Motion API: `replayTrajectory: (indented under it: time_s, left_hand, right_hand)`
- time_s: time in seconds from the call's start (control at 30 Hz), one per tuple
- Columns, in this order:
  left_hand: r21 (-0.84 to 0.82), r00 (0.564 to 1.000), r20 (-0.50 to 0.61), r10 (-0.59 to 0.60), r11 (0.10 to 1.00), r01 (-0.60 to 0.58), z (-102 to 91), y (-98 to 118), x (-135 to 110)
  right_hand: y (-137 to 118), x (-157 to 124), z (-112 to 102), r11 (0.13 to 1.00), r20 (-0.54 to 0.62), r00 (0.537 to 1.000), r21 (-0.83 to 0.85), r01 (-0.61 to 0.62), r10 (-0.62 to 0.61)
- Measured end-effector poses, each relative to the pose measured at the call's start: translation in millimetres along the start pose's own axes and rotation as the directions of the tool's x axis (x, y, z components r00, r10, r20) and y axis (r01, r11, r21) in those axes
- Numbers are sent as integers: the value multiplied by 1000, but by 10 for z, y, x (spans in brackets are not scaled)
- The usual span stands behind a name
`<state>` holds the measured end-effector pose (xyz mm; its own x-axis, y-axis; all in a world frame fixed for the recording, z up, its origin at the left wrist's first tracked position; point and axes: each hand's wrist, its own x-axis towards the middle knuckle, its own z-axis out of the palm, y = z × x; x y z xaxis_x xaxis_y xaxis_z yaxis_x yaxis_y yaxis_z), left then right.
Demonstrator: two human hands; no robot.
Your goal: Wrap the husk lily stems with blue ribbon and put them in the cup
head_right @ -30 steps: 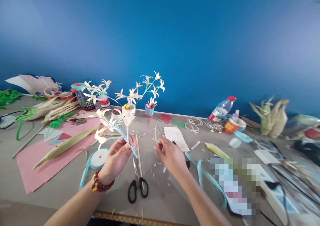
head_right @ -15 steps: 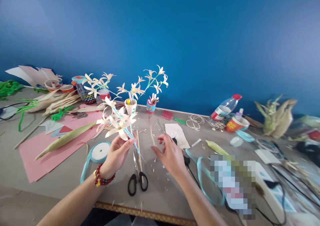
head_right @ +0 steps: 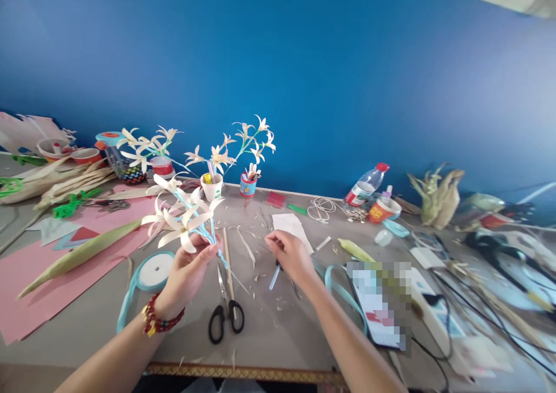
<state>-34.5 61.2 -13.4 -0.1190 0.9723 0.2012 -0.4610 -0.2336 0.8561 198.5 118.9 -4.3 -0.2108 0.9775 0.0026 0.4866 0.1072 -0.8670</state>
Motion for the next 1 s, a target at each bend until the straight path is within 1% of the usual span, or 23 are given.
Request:
replayTrajectory:
  time_s: [0.07, 0.17, 0.27, 0.33, 0.4, 0.47, 0.53, 0.57, 0.67, 0.77, 0.83, 0.9, 1.0]
  left_hand:
    - [-9, 1000, 5, -2, 1000, 2, -1, -9, -9]
    - [-21, 1000, 16, -8, 1000, 8, -9, -31, -20]
    - [-20, 999, 32, -15, 1000, 15, -4, -39, -29]
    - [-27, 999, 45, -19, 999, 20, 7, -38, -34]
    - [-34, 998, 57, -26, 999, 28, 14, -41, -35]
    - [-36, 997, 66, -41, 998, 43, 16, -48, -33]
    - [-38, 996, 72, -53, 998, 56, 15, -54, -27]
    - [-39, 996, 72, -56, 998, 59, 16, -56, -23]
    - [-34, 996, 72, -58, 998, 61, 29, -51, -11]
    - [-33, 996, 69, -62, 997, 64, 46, -41, -1]
    - [-36, 995, 67, -68, 997, 71, 50, -42, 2]
    - [-39, 995, 69, -74, 996, 76, 46, -50, 1]
    - [-37, 994, 78, -83, 996, 86, 33, -70, -11]
  right_hand:
    - [22, 83, -144, 989, -11, 998, 135, -64, 66]
    - [10, 118, -267, 960, 50, 992, 252, -125, 116]
    - [-53, 26, -251, 911, 133, 981, 370, -182, 142]
    - [-107, -65, -206, 855, 177, 974, 475, -211, 142]
    - [-166, -146, -162, 788, 227, 966, 569, -235, 124]
    - [-223, -201, -116, 752, 263, 960, 613, -243, 96]
    - [-269, -228, -46, 760, 257, 964, 612, -219, 70]
    - [-286, -230, 4, 764, 225, 972, 615, -194, 66]
    - [-296, -208, 199, 773, 80, 993, 624, -114, 82]
    - [-254, -173, 368, 801, -25, 995, 596, -62, 95]
    - [-209, -163, 418, 858, -71, 996, 514, -7, 51]
    - [-158, -168, 420, 918, -104, 994, 391, 66, -27]
    - [-89, -192, 397, 949, -88, 985, 264, 170, -152]
